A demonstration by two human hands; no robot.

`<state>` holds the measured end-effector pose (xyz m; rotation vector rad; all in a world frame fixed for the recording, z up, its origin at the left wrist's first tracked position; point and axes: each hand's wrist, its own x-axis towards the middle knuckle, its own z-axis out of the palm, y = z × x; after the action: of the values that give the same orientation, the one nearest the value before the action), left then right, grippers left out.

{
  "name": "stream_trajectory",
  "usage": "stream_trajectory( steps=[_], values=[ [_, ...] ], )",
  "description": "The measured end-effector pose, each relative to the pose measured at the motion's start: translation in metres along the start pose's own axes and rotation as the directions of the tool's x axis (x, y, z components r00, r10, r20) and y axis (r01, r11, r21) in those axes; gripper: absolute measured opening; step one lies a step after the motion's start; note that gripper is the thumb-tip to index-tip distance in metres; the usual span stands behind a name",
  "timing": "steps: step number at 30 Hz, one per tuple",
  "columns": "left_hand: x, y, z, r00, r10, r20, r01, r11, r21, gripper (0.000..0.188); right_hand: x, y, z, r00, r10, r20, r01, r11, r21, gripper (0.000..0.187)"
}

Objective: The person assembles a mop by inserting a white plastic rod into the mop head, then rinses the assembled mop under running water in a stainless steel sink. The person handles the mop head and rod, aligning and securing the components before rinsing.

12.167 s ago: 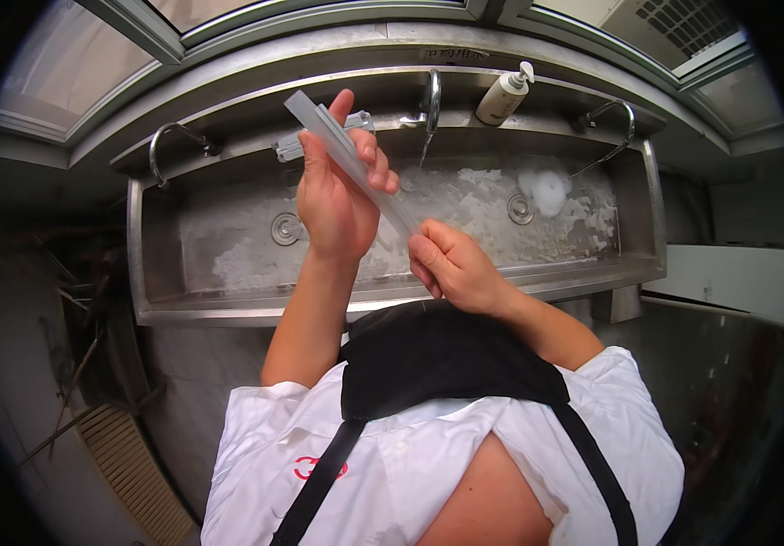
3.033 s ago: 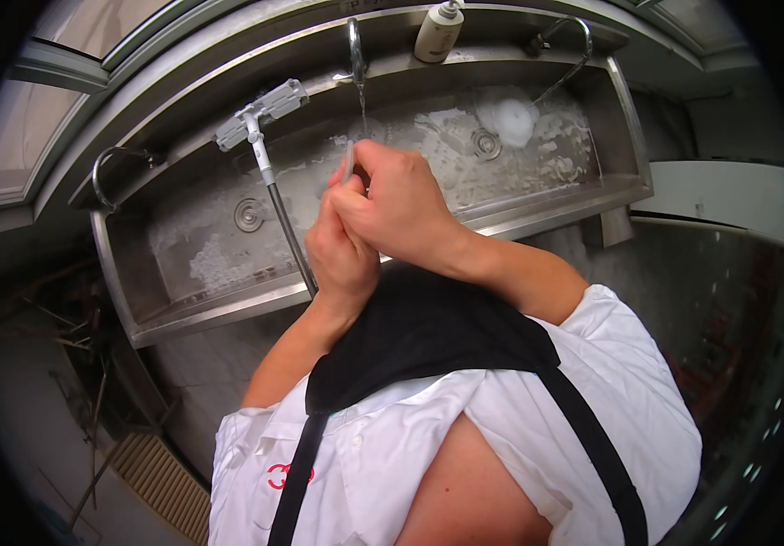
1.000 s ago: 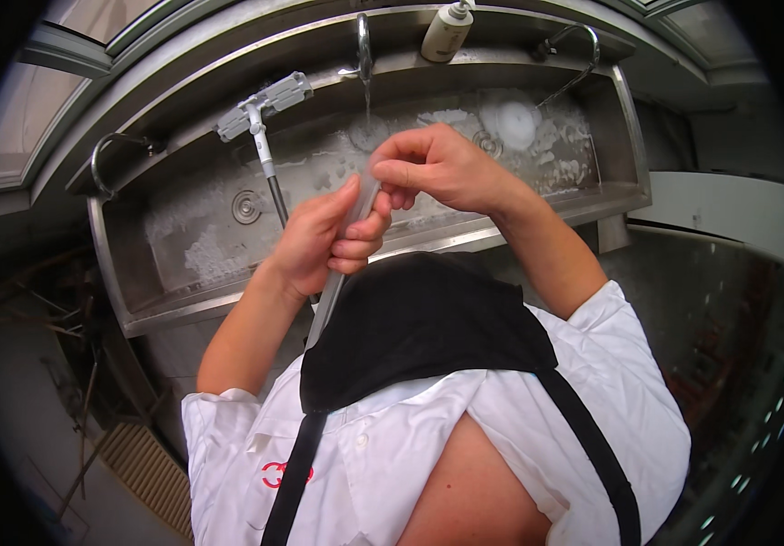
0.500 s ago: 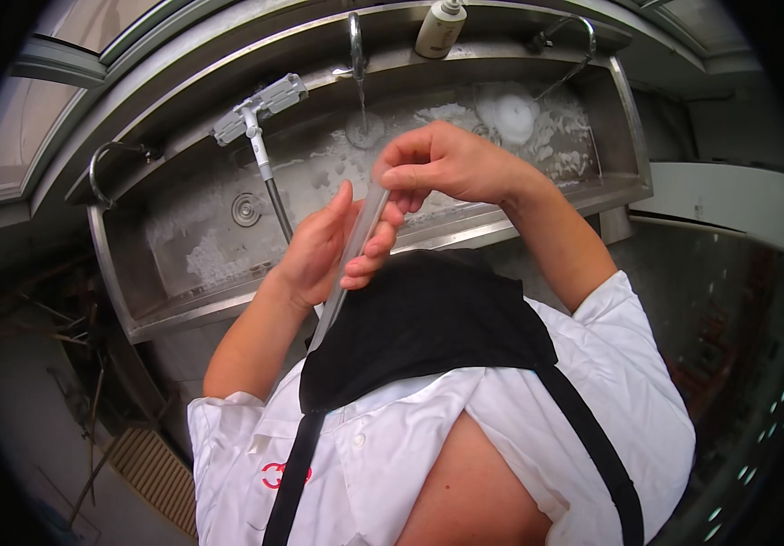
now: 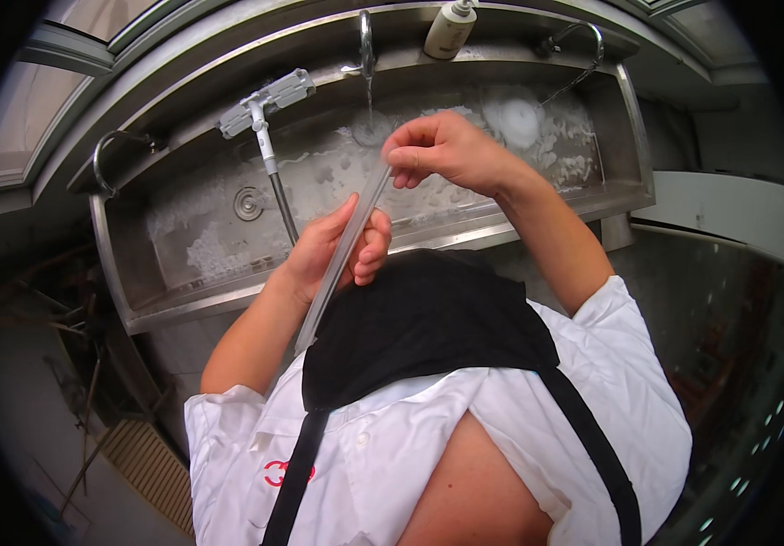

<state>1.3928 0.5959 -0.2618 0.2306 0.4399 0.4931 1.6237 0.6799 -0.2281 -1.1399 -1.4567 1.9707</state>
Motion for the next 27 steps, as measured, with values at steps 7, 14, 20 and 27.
stream_trajectory(
  steps=[7, 14, 20, 27],
  values=[
    [0.020, 0.046, -0.036, 0.935, 0.339, -0.101, -0.348, 0.934, -0.078, 0.037, 0.030, 0.019, 0.026, 0.969, -0.051, -0.243, 0.009, 0.985, -0.170, 0.035],
    [0.050, 0.084, -0.070, 0.736, 0.576, -0.354, -0.641, 0.762, -0.093, 0.035, -0.002, 0.045, 0.085, 0.985, -0.156, 0.073, 0.172, 0.873, -0.456, 0.035],
    [0.063, 0.057, -0.053, 0.601, 0.600, -0.528, -0.633, 0.761, 0.143, 0.038, -0.011, 0.055, 0.079, 0.993, -0.094, 0.069, 0.115, 0.883, -0.454, 0.031],
    [0.067, -0.011, -0.040, 0.439, 0.523, -0.731, -0.593, 0.780, 0.201, 0.039, -0.030, 0.072, 0.078, 0.975, -0.186, 0.125, 0.224, 0.780, -0.585, 0.030]
  ],
)
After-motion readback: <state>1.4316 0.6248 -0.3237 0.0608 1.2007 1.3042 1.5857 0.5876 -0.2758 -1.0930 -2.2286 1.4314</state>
